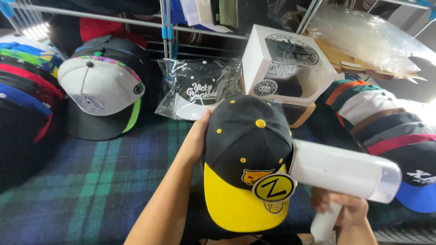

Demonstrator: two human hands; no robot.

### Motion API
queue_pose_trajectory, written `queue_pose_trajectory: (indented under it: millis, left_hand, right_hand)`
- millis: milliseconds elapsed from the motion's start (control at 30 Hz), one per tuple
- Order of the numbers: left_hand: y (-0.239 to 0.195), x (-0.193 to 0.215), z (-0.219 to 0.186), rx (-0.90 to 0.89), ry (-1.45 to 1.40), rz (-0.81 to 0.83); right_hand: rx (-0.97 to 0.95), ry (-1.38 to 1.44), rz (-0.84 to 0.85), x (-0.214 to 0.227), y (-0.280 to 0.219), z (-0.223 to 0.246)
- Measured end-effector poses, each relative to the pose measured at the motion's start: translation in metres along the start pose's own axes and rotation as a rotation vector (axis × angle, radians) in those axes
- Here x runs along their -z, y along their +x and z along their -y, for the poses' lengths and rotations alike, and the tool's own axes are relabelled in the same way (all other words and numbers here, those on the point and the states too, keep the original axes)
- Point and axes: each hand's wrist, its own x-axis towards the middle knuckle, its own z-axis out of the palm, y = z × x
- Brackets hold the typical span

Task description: The person cleans a black and yellow baseball cap using a brush and a hairdryer. They brush the cap's surface and then apply heat with the hairdryer. Finally, they place the cap onto a wooden head-shaped form to shape it.

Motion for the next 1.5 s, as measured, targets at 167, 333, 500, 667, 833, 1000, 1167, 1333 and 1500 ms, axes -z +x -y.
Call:
queue_pose_trajectory:
  millis: [167, 333, 500, 667, 833, 1000, 1167, 1333, 1500]
  left_hand:
    - [0.000, 0.004, 0.004, -0.127, -0.007, 0.043]
    - [0.000, 0.001, 0.004, -0.099, -0.002, 0.043]
    - [0.003, 0.000, 0.013, -0.092, -0.088, 0.060]
    - [0.002, -0.003, 0.008, -0.044, -0.128, 0.051]
    - [0.005, 0.000, 0.008, 0.095, -0.193, 0.012]
    - [0.004, 0.000, 0.008, 0.055, -0.247, 0.039]
    - [0.001, -0.003, -0.008, 0.305, -0.115, -0.204]
    - [0.011, 0.007, 0.006, 0.347, -0.297, -0.152]
    - [0.020, 0.022, 0.030, 0.382, -0.468, -0.112]
  right_hand:
    - [-0.007, -0.154, -0.247, -0.010, 0.034, 0.032]
    - [-0.074, -0.604, 0.066, -0.024, 0.033, 0.093]
    - [-0.104, -0.746, -0.112, -0.069, 0.062, 0.119]
    - [-0.019, -0.993, -0.058, -0.149, 0.074, 0.135]
    - [-0.085, -1.535, -0.012, -0.215, 0.115, 0.151]
    - [0.003, -2.002, 0.195, -0.260, 0.164, 0.154]
    - [-0.334, -2.348, 0.432, -0.338, 0.193, 0.131]
    - [-0.056, -2.449, 0.821, -0.396, 0.223, 0.088]
    - [-0.159, -2.520, 0.835, -0.409, 0.256, 0.068]
